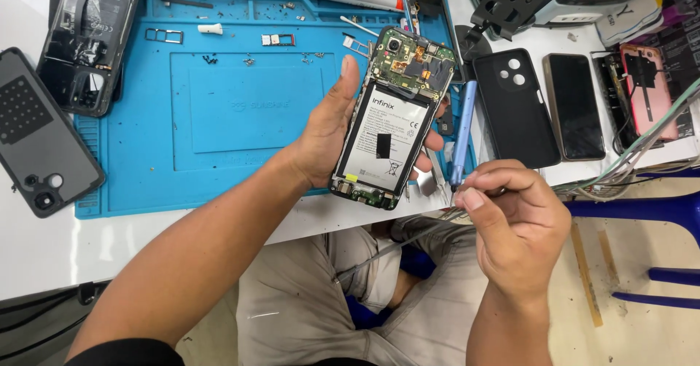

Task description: Disassembling a mobile phone to access and manipulate internal components

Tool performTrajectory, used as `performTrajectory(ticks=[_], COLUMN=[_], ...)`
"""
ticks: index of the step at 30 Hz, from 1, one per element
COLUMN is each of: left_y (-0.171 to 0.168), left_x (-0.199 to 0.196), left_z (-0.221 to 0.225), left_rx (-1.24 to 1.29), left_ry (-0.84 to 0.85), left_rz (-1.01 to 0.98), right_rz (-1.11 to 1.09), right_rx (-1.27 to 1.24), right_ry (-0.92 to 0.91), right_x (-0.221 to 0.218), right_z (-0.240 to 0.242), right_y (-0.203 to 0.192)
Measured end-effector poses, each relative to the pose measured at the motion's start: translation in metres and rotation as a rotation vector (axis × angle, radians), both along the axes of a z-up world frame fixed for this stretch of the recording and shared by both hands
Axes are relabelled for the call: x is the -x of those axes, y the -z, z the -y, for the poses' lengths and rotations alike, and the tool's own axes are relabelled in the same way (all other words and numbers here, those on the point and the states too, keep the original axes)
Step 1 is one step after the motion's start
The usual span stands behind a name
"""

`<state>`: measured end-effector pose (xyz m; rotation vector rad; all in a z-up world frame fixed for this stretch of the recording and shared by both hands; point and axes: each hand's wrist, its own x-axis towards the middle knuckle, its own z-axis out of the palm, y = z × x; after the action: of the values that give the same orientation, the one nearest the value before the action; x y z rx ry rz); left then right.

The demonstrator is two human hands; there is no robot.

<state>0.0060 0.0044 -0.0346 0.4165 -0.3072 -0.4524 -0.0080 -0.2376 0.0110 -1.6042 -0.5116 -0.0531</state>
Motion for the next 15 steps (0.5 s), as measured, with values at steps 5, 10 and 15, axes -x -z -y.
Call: performTrajectory(ticks=[5,10,15], left_y=[-0.003,-0.002,0.0], left_x=[0.002,0.0,-0.003], left_z=[-0.001,0.0,0.001], left_rx=[-0.012,0.025,0.038], left_ry=[-0.006,-0.014,-0.193], left_rz=[-0.016,-0.041,-0.064], right_rz=[0.008,0.002,-0.041], right_rx=[0.039,0.055,0.016], right_ry=[-0.022,-0.043,-0.016], right_x=[0.002,0.0,0.001], right_z=[-0.002,0.0,0.001], right_y=[0.001,0.005,0.011])
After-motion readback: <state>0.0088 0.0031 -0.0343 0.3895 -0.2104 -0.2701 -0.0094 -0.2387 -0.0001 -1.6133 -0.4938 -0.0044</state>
